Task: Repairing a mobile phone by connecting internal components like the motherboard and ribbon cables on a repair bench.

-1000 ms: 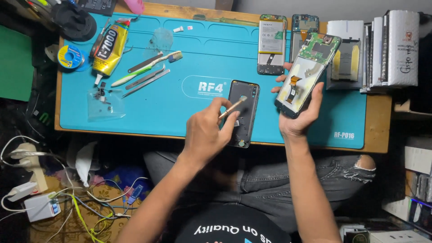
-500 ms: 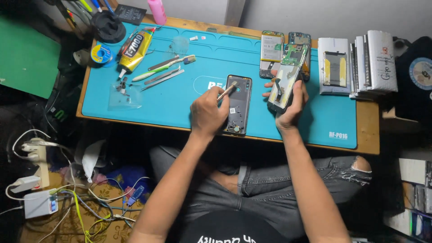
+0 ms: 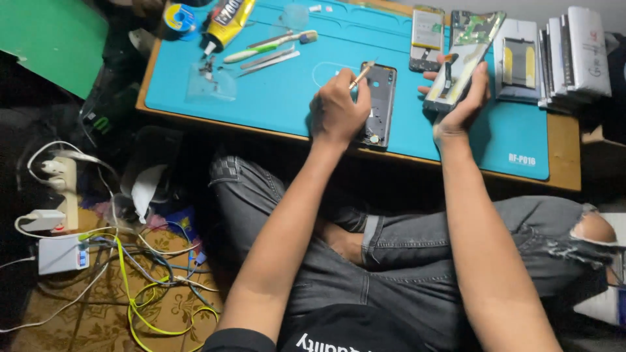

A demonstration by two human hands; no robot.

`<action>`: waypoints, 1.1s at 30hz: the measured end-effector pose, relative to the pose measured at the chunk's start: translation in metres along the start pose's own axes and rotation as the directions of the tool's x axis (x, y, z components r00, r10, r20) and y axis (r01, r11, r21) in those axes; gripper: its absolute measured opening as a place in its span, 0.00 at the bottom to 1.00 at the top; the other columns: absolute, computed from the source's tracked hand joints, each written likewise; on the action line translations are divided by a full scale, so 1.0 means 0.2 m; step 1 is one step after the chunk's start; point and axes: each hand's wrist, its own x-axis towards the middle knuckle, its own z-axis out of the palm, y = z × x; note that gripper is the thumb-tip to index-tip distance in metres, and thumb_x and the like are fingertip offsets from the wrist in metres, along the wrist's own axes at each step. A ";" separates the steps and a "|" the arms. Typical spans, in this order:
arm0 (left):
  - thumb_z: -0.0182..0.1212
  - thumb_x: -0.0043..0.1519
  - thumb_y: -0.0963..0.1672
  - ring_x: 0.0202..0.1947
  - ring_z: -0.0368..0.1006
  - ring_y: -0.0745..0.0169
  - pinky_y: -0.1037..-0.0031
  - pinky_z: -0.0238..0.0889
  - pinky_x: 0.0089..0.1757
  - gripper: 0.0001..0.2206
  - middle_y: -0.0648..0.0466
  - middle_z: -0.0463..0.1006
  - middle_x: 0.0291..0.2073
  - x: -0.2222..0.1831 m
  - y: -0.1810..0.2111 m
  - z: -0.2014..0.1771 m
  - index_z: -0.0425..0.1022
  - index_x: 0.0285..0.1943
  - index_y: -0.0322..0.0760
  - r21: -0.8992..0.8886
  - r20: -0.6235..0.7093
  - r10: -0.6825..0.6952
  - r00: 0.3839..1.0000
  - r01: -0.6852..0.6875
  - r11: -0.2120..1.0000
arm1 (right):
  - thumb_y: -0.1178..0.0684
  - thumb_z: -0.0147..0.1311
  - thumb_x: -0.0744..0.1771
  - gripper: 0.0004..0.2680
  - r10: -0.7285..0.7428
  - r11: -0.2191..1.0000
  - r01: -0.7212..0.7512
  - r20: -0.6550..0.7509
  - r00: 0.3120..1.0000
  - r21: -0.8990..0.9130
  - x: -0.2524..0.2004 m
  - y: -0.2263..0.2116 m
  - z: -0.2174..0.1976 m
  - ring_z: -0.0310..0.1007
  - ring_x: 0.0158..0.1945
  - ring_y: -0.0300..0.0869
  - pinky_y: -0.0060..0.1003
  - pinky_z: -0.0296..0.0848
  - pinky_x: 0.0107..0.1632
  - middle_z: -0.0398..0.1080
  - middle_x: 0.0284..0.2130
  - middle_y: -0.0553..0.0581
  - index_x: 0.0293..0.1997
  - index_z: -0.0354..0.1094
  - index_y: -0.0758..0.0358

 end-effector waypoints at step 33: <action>0.71 0.60 0.42 0.17 0.71 0.64 0.75 0.71 0.28 0.04 0.58 0.66 0.11 0.04 0.08 -0.13 0.87 0.40 0.48 -0.371 0.123 -0.088 0.988 0.128 0.920 | 0.31 0.38 0.70 0.28 0.194 0.944 -0.206 0.070 0.978 0.258 0.17 0.05 0.11 0.84 0.38 0.54 0.47 0.88 0.29 0.77 0.58 0.70 0.73 0.60 0.61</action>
